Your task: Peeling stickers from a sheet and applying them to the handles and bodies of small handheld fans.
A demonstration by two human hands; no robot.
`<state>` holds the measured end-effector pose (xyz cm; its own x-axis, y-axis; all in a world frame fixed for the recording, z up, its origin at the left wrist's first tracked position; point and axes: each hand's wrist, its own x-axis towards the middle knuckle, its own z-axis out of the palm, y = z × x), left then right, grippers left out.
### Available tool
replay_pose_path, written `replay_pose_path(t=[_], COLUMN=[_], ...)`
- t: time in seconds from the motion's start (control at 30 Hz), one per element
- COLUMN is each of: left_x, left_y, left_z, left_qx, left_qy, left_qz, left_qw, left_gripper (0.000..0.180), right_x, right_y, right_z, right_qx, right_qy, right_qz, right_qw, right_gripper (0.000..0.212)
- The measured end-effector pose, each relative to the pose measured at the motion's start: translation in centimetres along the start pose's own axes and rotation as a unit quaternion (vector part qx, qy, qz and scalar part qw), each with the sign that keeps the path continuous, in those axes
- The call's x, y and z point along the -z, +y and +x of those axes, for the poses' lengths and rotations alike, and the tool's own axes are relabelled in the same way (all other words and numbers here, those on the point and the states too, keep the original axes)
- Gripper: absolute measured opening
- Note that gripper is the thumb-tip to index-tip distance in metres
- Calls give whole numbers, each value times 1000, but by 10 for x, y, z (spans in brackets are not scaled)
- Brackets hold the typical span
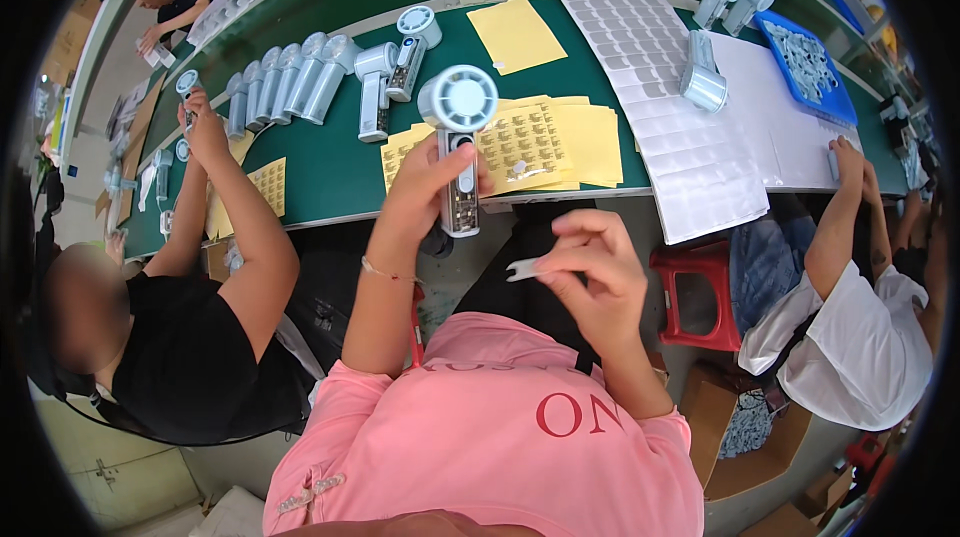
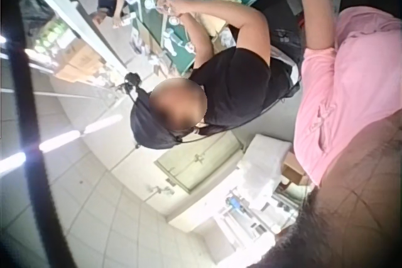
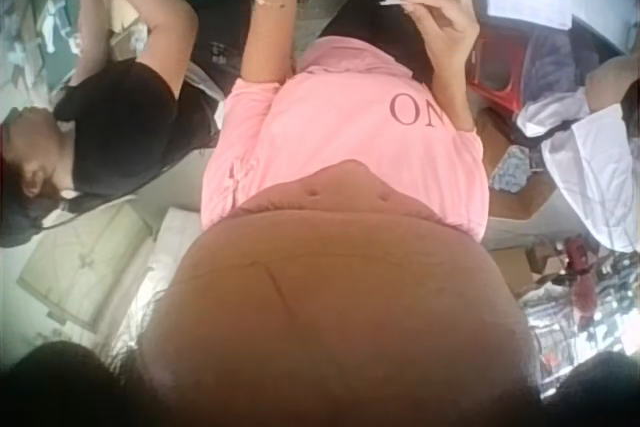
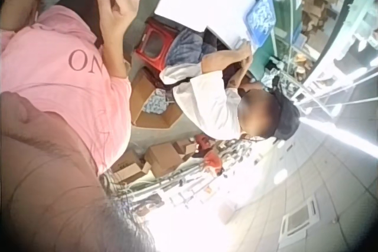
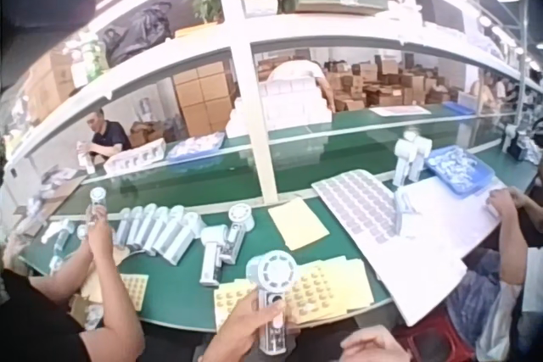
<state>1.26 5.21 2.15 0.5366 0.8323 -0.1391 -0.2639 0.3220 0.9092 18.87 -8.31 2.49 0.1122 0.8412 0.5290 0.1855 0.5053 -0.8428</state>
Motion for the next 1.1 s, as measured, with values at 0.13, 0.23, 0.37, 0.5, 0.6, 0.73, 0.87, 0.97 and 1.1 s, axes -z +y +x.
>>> replay_pose_path(t=[0.13,0.23,0.37,0.5,0.6,0.73,0.87,0.97,1.1], left_x=[11,3,-4,-9,-18,-31,-35,-39,-42], left_y=[-4,-9,-15,-9,-2,-1,-4,-3,-1], left_z=[3,-1,-1,-2,-5,-9,-7,-8,-9], left_qx=[19,-8,-64,-13,11,55,84,94,92], left_qy=[-109,-79,51,89,44,9,-14,-13,-3], left_qz=[-187,-129,-51,-189,-249,-396,-466,-468,-435], left_qw=[976,988,995,978,967,917,881,879,896], left_gripper=[47,44,41,61,65,58,55,55,55], right_x=[5,-3,-13,-19,-20,-29,-35,-38,-39], right_y=[-3,-4,-6,3,-1,-13,-16,-19,-23], right_z=[-3,-4,-4,-9,-7,-1,7,15,17], right_qx=[-65,-70,-131,-93,-114,-174,-147,-115,-93], right_qy=[64,71,29,4,-20,-25,6,-17,-28], right_qz=[115,134,199,207,219,171,179,135,75], right_qw=[989,986,971,974,969,969,973,984,992], right_gripper=[11,15,15,12,12,12,12,12,14])
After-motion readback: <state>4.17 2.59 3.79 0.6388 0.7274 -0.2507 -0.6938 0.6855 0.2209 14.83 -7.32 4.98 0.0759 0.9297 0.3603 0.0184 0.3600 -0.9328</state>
